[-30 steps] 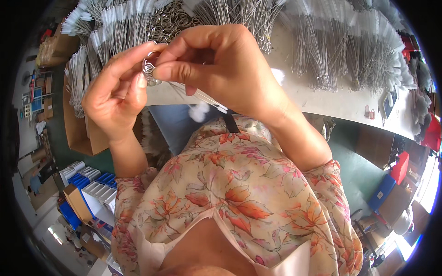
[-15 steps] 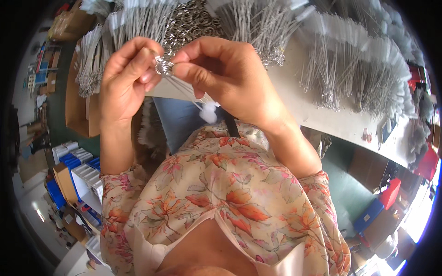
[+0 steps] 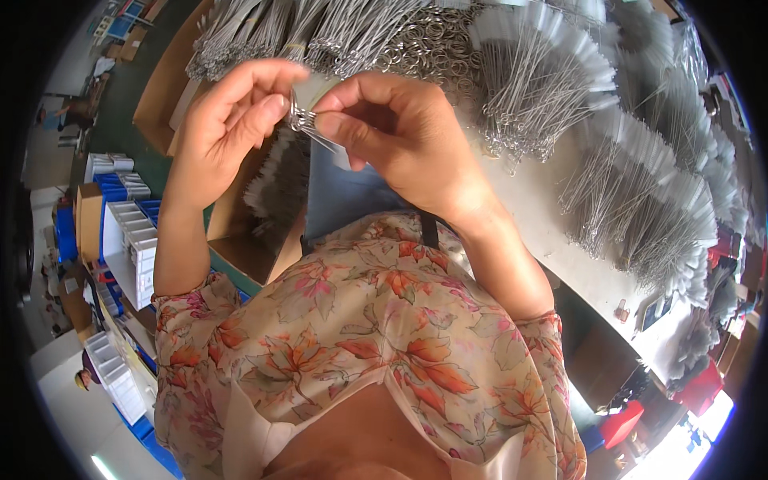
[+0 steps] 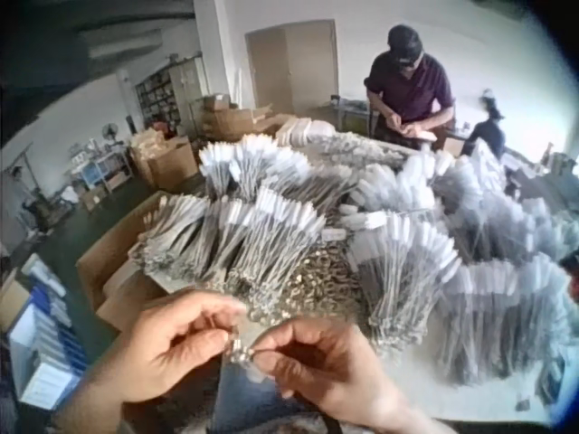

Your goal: Manually attaching metal rings and handle wires to white synthetic brush heads.

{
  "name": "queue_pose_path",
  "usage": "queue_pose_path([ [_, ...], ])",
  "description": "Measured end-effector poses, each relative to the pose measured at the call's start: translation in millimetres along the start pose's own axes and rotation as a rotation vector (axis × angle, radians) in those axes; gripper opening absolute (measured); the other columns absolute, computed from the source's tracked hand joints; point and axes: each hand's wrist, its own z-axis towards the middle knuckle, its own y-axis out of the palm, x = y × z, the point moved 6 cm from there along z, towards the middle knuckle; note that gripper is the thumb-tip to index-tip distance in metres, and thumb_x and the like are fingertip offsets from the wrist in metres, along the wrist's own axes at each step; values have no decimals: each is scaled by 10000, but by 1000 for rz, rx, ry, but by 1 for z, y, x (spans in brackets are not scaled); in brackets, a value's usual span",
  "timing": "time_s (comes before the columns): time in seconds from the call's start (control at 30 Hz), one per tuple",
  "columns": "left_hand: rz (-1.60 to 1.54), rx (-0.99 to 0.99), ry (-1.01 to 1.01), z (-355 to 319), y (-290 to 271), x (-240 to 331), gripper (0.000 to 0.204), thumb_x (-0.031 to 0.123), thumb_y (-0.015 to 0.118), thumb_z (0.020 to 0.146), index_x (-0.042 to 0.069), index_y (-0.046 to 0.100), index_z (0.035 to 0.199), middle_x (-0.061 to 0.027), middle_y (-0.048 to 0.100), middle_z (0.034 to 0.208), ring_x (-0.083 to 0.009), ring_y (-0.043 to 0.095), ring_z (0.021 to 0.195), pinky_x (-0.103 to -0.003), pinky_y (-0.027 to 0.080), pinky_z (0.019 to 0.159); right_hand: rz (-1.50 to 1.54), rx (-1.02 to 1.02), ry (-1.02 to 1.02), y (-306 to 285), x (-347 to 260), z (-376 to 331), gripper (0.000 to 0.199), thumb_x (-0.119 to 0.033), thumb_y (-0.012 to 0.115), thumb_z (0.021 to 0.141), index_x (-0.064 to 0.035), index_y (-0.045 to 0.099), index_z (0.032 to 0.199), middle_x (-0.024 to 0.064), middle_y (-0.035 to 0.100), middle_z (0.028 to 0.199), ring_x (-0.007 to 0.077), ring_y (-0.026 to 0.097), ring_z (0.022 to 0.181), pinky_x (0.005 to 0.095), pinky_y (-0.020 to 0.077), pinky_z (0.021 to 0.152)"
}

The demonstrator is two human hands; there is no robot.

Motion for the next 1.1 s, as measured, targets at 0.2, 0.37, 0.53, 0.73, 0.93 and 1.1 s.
queue_pose_path([
  [0.2, 147, 34, 183, -26, -22, 17, 125, 91, 532, 885, -6, 604, 914, -53, 602, 850, -107, 546, 785, -223, 433, 706, -48, -74, -24, 34, -5, 8, 133, -107, 616, 845, 8, 616, 911, -10, 578, 704, 40, 497, 576, 175, 400, 513],
  [0.37, -135, 234, 131, -46, -34, -8, 174, 162, 549, 892, -1, 603, 862, -27, 624, 778, -87, 569, 740, -217, 447, 698, 18, -67, 3, 60, 4, 8, 130, -110, 618, 845, -1, 620, 917, 0, 589, 696, 38, 508, 552, 159, 364, 462],
  [0.53, -820, 363, 38, -63, -34, -35, 191, 166, 543, 895, -10, 611, 869, -80, 634, 846, -137, 585, 835, -268, 441, 801, -11, -33, -112, 83, 5, 10, 107, -88, 621, 840, -1, 612, 903, 14, 600, 713, 41, 524, 568, 159, 382, 469],
  [0.73, -949, 534, -13, -81, -39, -46, 202, 186, 536, 898, 4, 615, 860, -85, 625, 849, -164, 591, 825, -306, 455, 787, -227, 57, -408, 108, 32, 34, 117, -40, 676, 769, -3, 626, 867, 62, 632, 804, 107, 605, 698, 222, 491, 633],
  [0.93, -643, 700, -150, -114, -80, -84, 221, 184, 545, 901, -31, 574, 855, -71, 610, 805, -124, 574, 620, -227, 463, 585, -461, 49, -337, 108, 70, 49, 161, -85, 685, 765, -32, 643, 911, 71, 660, 834, 141, 638, 754, 247, 497, 685],
  [1.1, -44, 229, -469, -141, -70, -138, 211, 219, 543, 883, 21, 608, 850, -42, 624, 800, -82, 573, 639, -230, 444, 591, -739, 121, -110, 44, 100, 38, 141, -82, 663, 787, -1, 647, 901, 54, 656, 771, 80, 591, 671, 224, 470, 612],
])
